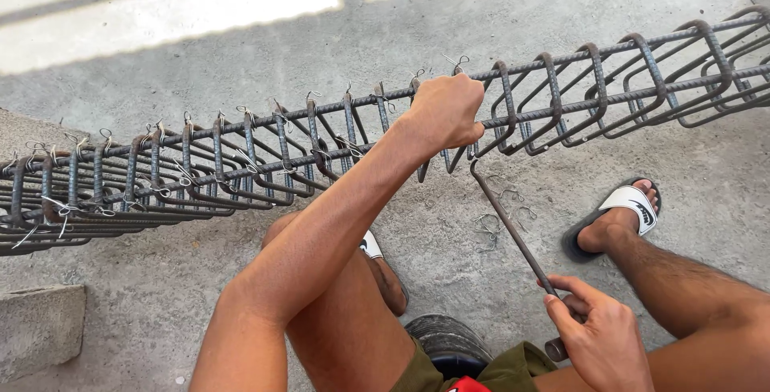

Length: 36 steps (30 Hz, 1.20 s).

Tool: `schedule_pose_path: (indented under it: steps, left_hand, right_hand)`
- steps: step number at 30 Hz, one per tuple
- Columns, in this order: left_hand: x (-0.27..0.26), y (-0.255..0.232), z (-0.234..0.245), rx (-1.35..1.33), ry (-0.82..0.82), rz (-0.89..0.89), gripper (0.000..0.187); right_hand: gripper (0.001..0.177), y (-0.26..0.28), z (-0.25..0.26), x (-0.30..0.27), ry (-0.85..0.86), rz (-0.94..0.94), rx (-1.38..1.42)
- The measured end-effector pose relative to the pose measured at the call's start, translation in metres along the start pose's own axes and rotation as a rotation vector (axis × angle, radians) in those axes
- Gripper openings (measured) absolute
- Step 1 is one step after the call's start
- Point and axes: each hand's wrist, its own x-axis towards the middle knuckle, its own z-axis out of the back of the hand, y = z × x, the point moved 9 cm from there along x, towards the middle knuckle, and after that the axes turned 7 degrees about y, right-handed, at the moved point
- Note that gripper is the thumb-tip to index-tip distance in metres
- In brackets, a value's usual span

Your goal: Tying wire around rebar using a hook tool to secure a cage structure

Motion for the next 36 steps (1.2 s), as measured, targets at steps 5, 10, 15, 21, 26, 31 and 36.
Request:
schedule_pose_path:
  steps: [5,10,15,21,26,31,36]
  left_hand:
    - [0.001,-0.007,0.003,-0.004,-0.031,-0.025,0.008]
    - [0.003,-0.006,0.005,0.037,-0.049,-0.031,0.005]
    - [-0.006,0.007,0.001,0.115,0.154,0.117,0.031]
    - [-0.006,0.013,-0.006,0.11,0.251,0.164,0.066]
    - [-0.002,0.007,-0.008,0.079,0.155,0.07,0.075]
    - [0.004,0.007,-0.009,0.033,0.037,-0.068,0.071]
    - [0.001,0.009,-0.018,0.029,0.091,-0.097,0.049]
  right_hand:
    - [0.029,-0.022,0.008,0.001,-0.059,0.032,-0.011]
    - [0.025,-0.036,0.018,0.0,-0.067,0.087,0.067]
    - [0.028,-0.022,0.05,-0.005,-0.022,0.133,0.069]
    - [0.055,0.055,0.109,0.01,-0.02,0.154,-0.145]
    - [0.041,0.132,0.118,0.051,-0.01,0.48,-0.02]
    - [0.036,0.168,0.098,0.097,0.117,0.577,0.199]
    - [0.036,0.177,0.077,0.115,0.245,0.473,0.311]
